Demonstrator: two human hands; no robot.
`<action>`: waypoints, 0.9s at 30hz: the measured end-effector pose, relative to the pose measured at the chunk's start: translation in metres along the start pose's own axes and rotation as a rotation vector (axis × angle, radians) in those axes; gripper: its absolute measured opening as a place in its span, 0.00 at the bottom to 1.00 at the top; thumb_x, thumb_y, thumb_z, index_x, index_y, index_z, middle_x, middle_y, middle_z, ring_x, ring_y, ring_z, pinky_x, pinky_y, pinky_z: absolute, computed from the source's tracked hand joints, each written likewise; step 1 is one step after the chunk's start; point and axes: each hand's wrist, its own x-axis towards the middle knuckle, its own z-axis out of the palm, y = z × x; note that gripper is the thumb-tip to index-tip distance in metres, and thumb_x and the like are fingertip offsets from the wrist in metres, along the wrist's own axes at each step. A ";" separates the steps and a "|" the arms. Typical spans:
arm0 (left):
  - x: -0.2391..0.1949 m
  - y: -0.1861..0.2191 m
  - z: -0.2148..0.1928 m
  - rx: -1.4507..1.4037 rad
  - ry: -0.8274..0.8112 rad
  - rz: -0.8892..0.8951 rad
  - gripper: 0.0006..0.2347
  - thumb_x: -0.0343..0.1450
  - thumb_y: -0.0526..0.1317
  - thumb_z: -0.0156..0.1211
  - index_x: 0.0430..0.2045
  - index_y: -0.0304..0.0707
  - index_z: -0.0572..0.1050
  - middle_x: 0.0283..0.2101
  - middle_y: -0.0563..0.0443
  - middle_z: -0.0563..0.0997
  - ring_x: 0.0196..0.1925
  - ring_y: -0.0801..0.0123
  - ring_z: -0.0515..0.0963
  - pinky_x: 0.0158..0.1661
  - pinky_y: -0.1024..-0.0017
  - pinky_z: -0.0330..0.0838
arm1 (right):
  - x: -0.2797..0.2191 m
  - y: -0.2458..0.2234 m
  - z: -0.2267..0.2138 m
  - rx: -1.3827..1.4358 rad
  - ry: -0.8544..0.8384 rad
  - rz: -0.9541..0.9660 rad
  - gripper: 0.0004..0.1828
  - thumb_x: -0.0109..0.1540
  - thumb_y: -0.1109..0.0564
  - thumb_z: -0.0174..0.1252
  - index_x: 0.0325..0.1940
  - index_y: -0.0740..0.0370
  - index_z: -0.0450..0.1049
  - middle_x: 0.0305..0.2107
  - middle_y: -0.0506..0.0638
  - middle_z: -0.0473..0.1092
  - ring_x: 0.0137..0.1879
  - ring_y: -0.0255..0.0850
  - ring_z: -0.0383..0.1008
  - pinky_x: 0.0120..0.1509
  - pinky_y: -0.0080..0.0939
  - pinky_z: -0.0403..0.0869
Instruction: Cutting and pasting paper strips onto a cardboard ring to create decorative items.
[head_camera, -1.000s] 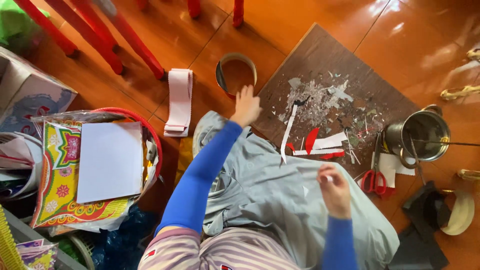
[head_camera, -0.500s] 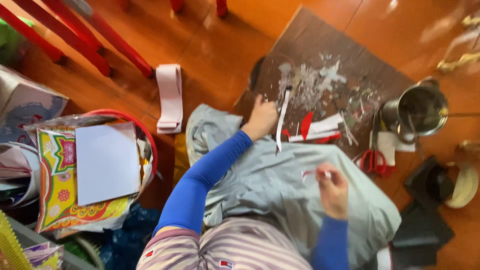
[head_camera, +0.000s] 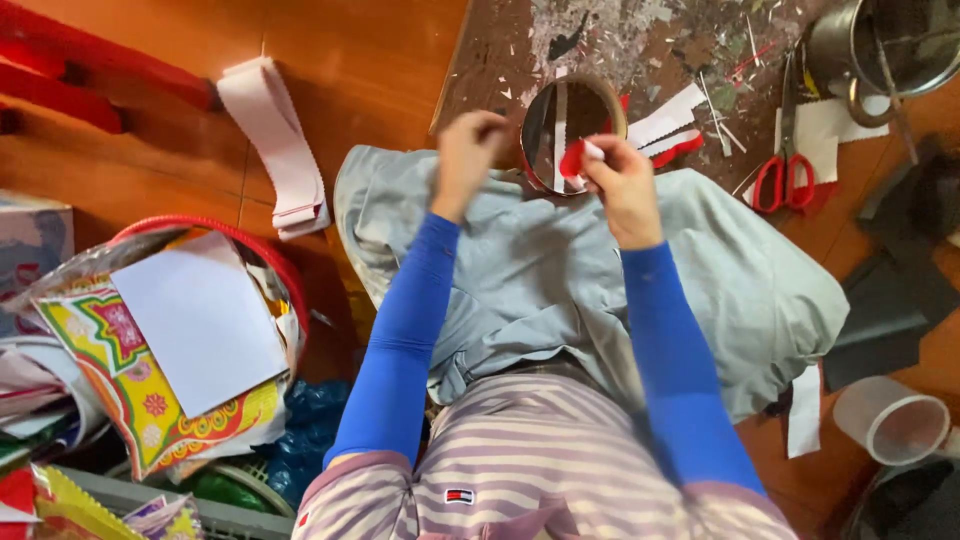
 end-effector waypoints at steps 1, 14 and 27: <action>0.001 -0.007 -0.004 -0.002 -0.010 -0.006 0.08 0.66 0.28 0.62 0.35 0.33 0.83 0.38 0.45 0.85 0.41 0.62 0.85 0.45 0.69 0.78 | 0.013 0.006 0.004 0.001 0.010 0.006 0.08 0.68 0.65 0.59 0.51 0.66 0.76 0.34 0.46 0.73 0.35 0.30 0.68 0.39 0.29 0.67; 0.016 -0.015 0.022 -0.381 -0.117 -0.370 0.06 0.70 0.35 0.69 0.31 0.32 0.77 0.30 0.56 0.80 0.32 0.80 0.77 0.34 0.78 0.73 | 0.096 0.042 0.020 -0.365 -0.013 0.000 0.33 0.60 0.72 0.65 0.67 0.61 0.63 0.36 0.45 0.74 0.42 0.30 0.76 0.47 0.30 0.75; 0.019 -0.003 0.033 -0.280 -0.165 -0.414 0.10 0.68 0.36 0.71 0.27 0.33 0.73 0.27 0.56 0.79 0.28 0.79 0.77 0.30 0.75 0.75 | 0.103 0.050 0.016 -0.440 0.057 -0.050 0.31 0.57 0.71 0.67 0.60 0.62 0.62 0.36 0.46 0.72 0.41 0.31 0.75 0.46 0.32 0.78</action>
